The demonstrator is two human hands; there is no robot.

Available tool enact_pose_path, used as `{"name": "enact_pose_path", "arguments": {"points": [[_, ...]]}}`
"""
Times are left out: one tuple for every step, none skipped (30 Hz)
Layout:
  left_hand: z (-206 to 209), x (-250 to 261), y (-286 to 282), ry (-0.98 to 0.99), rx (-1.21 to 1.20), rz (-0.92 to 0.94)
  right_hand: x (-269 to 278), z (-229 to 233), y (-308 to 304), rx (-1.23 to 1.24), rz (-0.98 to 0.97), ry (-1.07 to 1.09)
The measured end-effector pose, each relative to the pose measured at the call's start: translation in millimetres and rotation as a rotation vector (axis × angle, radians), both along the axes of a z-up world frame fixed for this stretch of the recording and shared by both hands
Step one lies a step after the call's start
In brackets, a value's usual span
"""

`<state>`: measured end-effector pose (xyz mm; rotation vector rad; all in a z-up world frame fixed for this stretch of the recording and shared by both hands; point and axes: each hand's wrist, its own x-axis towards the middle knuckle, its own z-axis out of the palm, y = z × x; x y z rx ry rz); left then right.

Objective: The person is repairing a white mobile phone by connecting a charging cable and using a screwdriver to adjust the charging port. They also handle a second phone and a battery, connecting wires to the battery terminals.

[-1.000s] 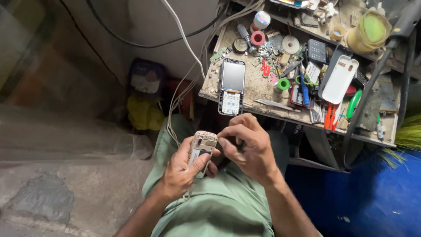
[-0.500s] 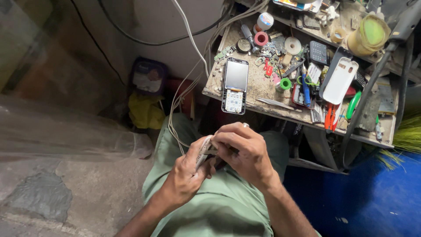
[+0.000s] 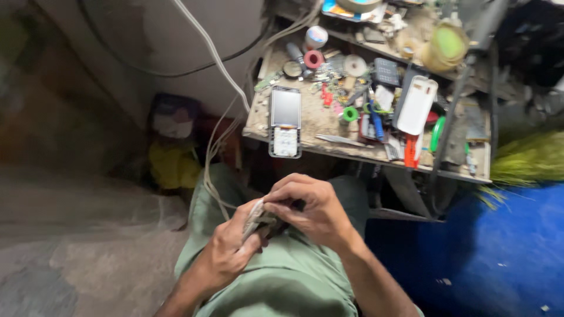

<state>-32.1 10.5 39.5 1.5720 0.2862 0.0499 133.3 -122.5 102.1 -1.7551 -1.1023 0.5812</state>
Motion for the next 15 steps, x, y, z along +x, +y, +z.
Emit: {"name": "enact_pose_path", "arguments": {"points": [[-1,1,0,-0.005,-0.075,-0.006,-1,-1,-1,0.020,-0.018,0.010],[-2,2,1,-0.006,-0.147,-0.012,-3,-2,-2,0.043,-0.034,0.022],[-3,3,0,-0.007,-0.219,-0.018,-4,-3,-5,0.066,-0.050,0.034],[-5,5,0,-0.029,-0.271,-0.009,-2,-3,-9,0.085,-0.079,0.006],[-6,7,-1,-0.050,-0.324,0.000,0,-4,-12,0.105,-0.107,-0.023],[-8,7,-1,-0.070,-0.377,0.011,3,-7,-16,0.124,-0.134,-0.050],[-10,8,0,-0.077,-0.439,0.011,8,-9,-21,0.143,-0.179,-0.065],[-12,8,0,-0.084,-0.501,0.010,15,-10,-29,0.162,-0.224,-0.081],[-14,8,1,-0.091,-0.563,0.009,24,-11,-37,0.181,-0.269,-0.097],[-16,8,2,-0.087,-0.576,0.017,33,-13,-45,0.195,-0.371,-0.045],[-18,7,4,-0.083,-0.589,0.024,43,-15,-52,0.210,-0.473,0.007],[-21,7,6,-0.079,-0.601,0.031,53,-16,-60,0.228,-0.575,0.060],[-24,6,8,-0.075,-0.600,0.042,62,-16,-69,0.190,-0.656,0.027],[-28,7,8,-0.071,-0.598,0.055,70,-16,-78,0.153,-0.736,-0.004],[-32,7,9,-0.067,-0.596,0.068,78,-15,-87,0.116,-0.816,-0.035]]}}
